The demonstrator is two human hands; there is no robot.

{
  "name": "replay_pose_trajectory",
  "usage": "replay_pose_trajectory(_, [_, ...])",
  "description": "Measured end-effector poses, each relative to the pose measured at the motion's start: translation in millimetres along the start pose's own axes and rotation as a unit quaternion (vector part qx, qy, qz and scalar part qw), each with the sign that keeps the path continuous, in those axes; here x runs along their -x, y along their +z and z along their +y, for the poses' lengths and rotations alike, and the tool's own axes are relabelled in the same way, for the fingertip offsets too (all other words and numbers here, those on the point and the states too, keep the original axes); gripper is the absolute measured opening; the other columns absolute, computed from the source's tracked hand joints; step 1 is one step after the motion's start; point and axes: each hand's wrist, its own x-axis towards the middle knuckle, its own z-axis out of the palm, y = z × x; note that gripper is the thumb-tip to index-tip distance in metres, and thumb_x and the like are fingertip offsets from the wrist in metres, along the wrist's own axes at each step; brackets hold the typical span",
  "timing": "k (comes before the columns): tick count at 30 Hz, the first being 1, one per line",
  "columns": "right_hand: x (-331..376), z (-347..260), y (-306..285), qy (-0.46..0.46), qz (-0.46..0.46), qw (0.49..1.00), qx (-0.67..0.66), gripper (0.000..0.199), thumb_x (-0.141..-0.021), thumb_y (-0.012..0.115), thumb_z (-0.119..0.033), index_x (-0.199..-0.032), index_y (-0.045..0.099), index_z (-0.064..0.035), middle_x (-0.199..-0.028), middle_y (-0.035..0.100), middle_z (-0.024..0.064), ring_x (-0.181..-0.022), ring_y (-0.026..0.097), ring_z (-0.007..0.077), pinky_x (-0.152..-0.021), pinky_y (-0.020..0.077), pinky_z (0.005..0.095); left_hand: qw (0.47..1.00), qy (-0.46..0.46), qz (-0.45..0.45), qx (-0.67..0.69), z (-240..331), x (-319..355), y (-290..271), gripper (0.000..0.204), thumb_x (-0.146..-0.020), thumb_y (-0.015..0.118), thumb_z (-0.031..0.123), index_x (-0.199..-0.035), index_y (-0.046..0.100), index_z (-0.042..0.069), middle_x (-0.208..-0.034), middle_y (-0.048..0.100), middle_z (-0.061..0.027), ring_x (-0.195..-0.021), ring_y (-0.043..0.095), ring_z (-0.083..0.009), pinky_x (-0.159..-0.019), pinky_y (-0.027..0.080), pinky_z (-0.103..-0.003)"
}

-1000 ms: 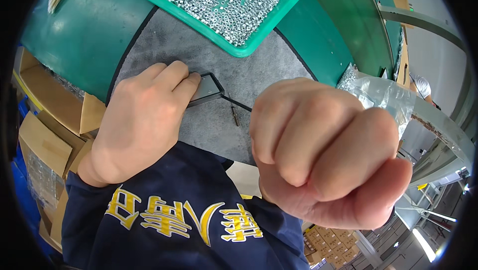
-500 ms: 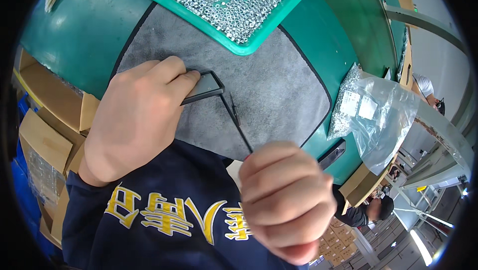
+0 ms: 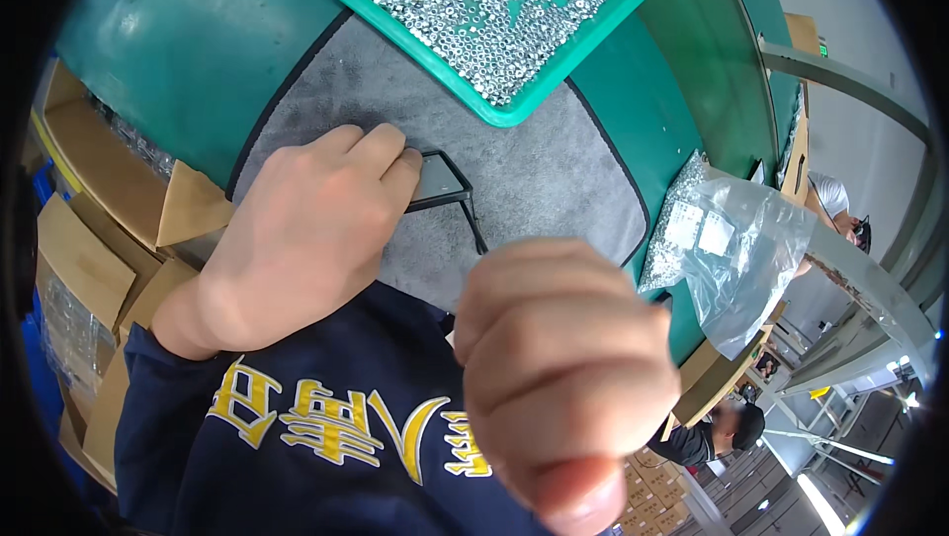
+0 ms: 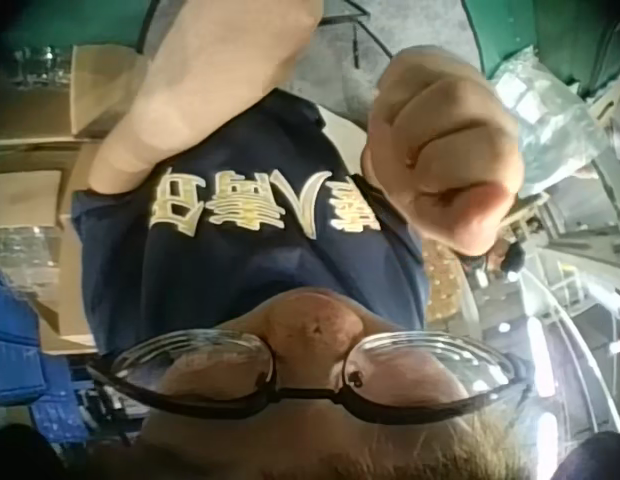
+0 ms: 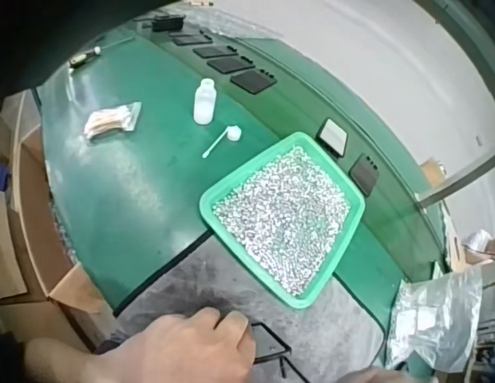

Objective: Assembling metal components using screws and then packing the finished items into shipping boxes.

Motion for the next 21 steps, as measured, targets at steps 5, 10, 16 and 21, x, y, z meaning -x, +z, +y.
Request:
replay_pose_trajectory(5, [-4.7,-12.3,-16.0,0.055,-0.092,0.994,-0.005,0.046,-0.100,0.050,-0.037,-0.058,0.051,-0.0197,-0.053,0.052,-0.0048,-0.036,0.038,0.0115,-0.041,0.0315,0.0250,1.000,0.024,0.010,-0.007,0.7,-1.5,-5.7,0.020,-0.076,0.064,0.001,-0.096,0.064,0.002,-0.094,0.056,-0.0105,-0.076,0.057,-0.0277,-0.067,0.050,-0.036])
replay_pose_trajectory(10, [2.6,11.4,17.7,-0.146,-0.032,0.989,0.008,0.033,-0.091,0.065,-0.015,-0.061,0.053,-0.0112,-0.066,0.048,0.0022,-0.052,0.045,0.0171,-0.049,0.0380,0.0259,0.998,0.041,0.046,-0.013,-5.9,-2.3,-5.3,0.019,-0.075,0.063,0.002,-0.094,0.065,0.001,-0.092,0.057,-0.0120,-0.071,0.055,-0.0254,-0.060,0.048,-0.034])
replay_pose_trajectory(16, [-5.4,-9.4,11.5,-0.118,-0.063,0.990,0.046,0.034,-0.090,0.066,-0.013,-0.060,0.050,-0.0115,-0.064,0.043,0.0025,-0.050,0.039,0.0171,-0.047,0.0341,0.0277,0.999,0.033,0.032,0.001,-2.0,-4.8,-3.6,0.031,-0.077,0.064,0.002,-0.107,0.067,0.001,-0.097,0.057,-0.0096,-0.074,0.056,-0.0260,-0.061,0.048,-0.035])
replay_pose_trajectory(21, [-2.1,-3.8,1.1,-0.106,-0.081,0.991,0.012,0.032,-0.088,0.066,-0.009,-0.060,0.049,-0.0107,-0.063,0.041,0.0024,-0.048,0.035,0.0165,-0.045,0.0320,0.0284,0.999,0.032,0.017,-0.003,0.7,-9.8,-3.1,0.038,-0.076,0.066,0.001,-0.114,0.068,0.001,-0.100,0.059,-0.0078,-0.076,0.057,-0.0251,-0.062,0.049,-0.035])
